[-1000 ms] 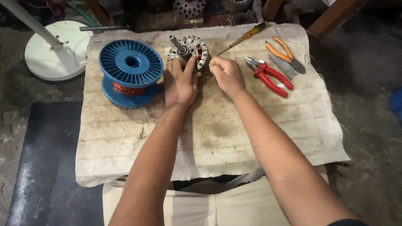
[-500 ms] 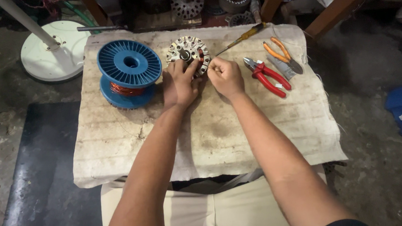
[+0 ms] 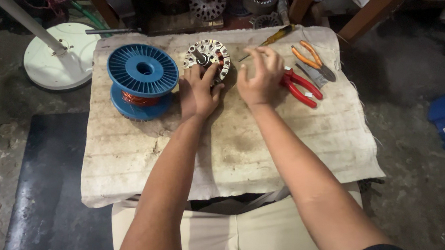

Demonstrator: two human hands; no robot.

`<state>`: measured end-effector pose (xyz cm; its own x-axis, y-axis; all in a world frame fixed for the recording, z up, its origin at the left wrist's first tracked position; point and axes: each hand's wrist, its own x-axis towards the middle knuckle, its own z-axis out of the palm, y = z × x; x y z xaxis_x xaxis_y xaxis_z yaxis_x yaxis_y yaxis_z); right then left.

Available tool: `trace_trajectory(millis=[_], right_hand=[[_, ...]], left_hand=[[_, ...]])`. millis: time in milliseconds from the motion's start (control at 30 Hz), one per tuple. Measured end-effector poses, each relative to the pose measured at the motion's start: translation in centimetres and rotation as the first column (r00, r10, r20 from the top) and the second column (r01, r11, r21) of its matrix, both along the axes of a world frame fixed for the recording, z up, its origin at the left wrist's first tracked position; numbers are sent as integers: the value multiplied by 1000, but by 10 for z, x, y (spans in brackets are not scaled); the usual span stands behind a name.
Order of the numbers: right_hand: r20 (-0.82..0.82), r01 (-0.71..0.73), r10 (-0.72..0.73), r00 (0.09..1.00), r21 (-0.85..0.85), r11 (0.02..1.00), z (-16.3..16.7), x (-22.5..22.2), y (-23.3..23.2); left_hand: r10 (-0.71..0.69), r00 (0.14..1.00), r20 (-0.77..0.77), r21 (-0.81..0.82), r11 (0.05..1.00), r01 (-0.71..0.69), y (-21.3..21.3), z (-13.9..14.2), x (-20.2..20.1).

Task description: The person winds copper wire from a blue spool onto the slots of a motor armature stator on a cloth-covered workbench, guiding and pressing the wire into place by hand and turning the armature as they work. They occasionally reposition the spool and continue winding around the armature segments.

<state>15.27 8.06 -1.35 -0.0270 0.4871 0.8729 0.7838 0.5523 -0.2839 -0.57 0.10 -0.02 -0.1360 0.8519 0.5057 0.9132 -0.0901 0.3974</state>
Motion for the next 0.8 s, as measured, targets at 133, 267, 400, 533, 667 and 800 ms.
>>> trace_trajectory(millis=[133, 267, 400, 533, 667, 800], right_hand=[[-96, -313, 298, 950, -315, 896, 16, -4, -14], [-162, -390, 356, 920, -463, 796, 22, -7, -12], [-65, -319, 355, 933, -606, 728, 17, -4, -8], [-428, -580, 394, 813, -541, 609, 0, 1, 3], [-645, -743, 399, 652, -440, 504, -20, 4, 16], [-681, -796, 424, 597, -438, 419, -31, 5, 22]], left_hand=[[-3, 1000, 13, 3, 1000, 3, 1, -2, 0], [-3, 1000, -6, 0, 1000, 3, 2, -2, -1], [1, 1000, -6, -12, 1000, -1, 2, -1, 0], [0, 1000, -11, -3, 1000, 0, 1, 1, 0], [-9, 1000, -5, 4, 1000, 9, -1, 0, 0], [-7, 1000, 14, 19, 1000, 7, 1, 0, 1]])
